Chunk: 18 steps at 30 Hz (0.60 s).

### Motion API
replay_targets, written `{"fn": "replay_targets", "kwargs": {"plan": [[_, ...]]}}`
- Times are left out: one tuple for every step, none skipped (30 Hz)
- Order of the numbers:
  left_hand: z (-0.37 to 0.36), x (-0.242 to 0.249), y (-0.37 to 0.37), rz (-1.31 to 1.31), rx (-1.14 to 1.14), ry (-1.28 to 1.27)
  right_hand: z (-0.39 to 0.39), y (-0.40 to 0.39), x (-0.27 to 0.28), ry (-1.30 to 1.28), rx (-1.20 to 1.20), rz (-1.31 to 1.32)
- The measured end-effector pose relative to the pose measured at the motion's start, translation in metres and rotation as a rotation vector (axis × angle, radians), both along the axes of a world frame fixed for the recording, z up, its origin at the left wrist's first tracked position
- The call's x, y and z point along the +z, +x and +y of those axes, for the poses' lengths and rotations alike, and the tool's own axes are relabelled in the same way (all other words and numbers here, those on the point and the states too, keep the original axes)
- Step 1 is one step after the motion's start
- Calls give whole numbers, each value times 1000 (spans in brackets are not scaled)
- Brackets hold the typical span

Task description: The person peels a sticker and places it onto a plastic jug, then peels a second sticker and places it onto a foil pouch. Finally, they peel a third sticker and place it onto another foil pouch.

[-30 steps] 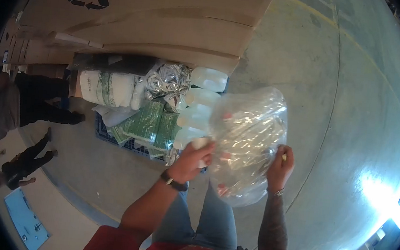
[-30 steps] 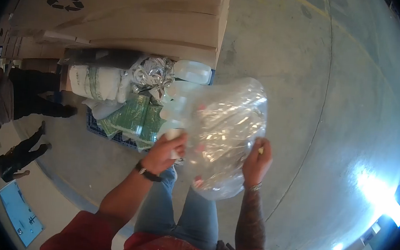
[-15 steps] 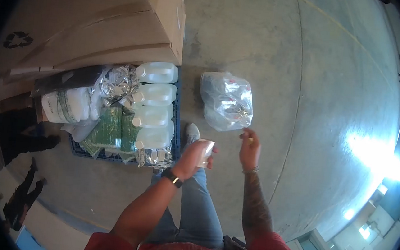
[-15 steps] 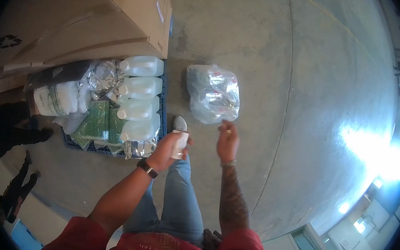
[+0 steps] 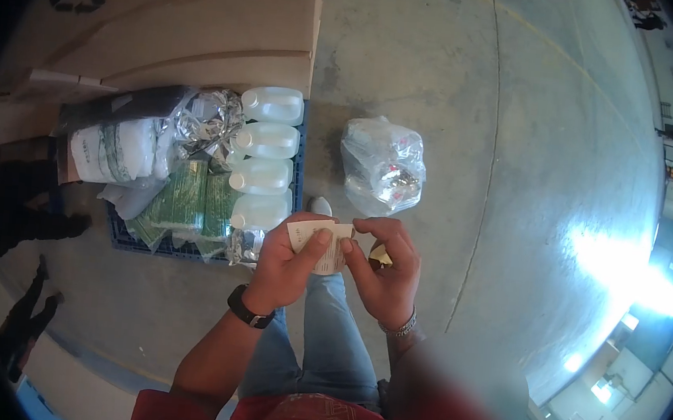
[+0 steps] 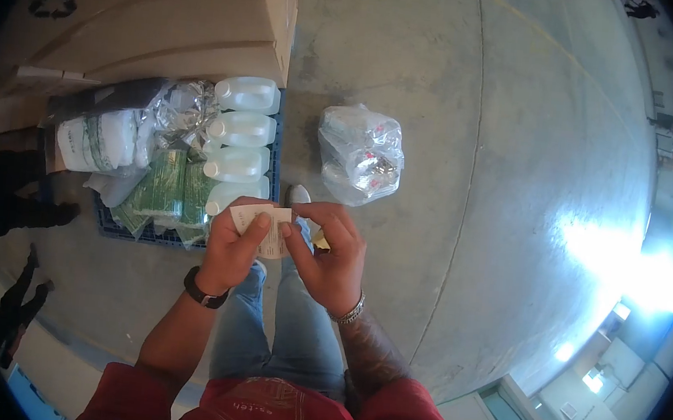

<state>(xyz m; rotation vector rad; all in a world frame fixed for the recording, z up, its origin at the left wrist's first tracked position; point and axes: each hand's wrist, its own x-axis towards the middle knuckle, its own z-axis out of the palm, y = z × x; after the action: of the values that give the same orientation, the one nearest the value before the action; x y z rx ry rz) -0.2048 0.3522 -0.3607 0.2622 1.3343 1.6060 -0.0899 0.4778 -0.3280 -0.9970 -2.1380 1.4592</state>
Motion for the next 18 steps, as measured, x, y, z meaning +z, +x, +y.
{"fn": "replay_targets", "kwargs": {"plan": [[-4, 7, -1, 2, 8, 7, -4, -2, 5, 30, 4, 3], [-8, 13, -2, 58, 26, -1, -9, -4, 11, 37, 12, 5], [-12, 18, -2, 115, 42, -9, -14, -7, 17, 34, 6, 6], [-17, 22, -3, 118, 46, -3, -18, -9, 22, 31, -3, 7], [-23, 25, -4, 116, 47, -7, -21, -10, 24, 36, -2, 10], [-28, 27, -5, 115, 48, -11, -24, -11, 27, 52, 21, 26], [-32, 30, -6, 119, 50, -7, -27, -11, 29, 68, 44, 43], [-36, 34, -7, 151, 39, -12, -29, -11, 32, 72, 47, 46], [-40, 36, -9, 183, 29, -17, -30, -11, 34, 56, 60, 50], [-44, 38, -10, 186, 32, -15, -32, -12, 36, 39, 73, 52], [-48, 40, -12, 208, 11, 8, -33, -13, 38, 40, 75, 54], [-51, 41, -14, 229, -10, 32, -34, -14, 39, 34, 102, 78], [-54, 43, -16, 230, -9, 33, -35, -15, 41, 28, 128, 100], [-56, 46, -18, 217, -24, 50, -35, -14, 43, 30, 130, 101], [-58, 49, -20, 205, -40, 66, -35, -14, 44, -8, 155, 107], [-60, 51, -21, 205, -39, 67, -35, -13, 46, -47, 179, 111], [-62, 54, -23, 227, -57, 71, -36, -14, 48, -46, 180, 111], [-63, 57, -25, 248, -75, 75, -37, -15, 51, -9, 215, 106]]}}
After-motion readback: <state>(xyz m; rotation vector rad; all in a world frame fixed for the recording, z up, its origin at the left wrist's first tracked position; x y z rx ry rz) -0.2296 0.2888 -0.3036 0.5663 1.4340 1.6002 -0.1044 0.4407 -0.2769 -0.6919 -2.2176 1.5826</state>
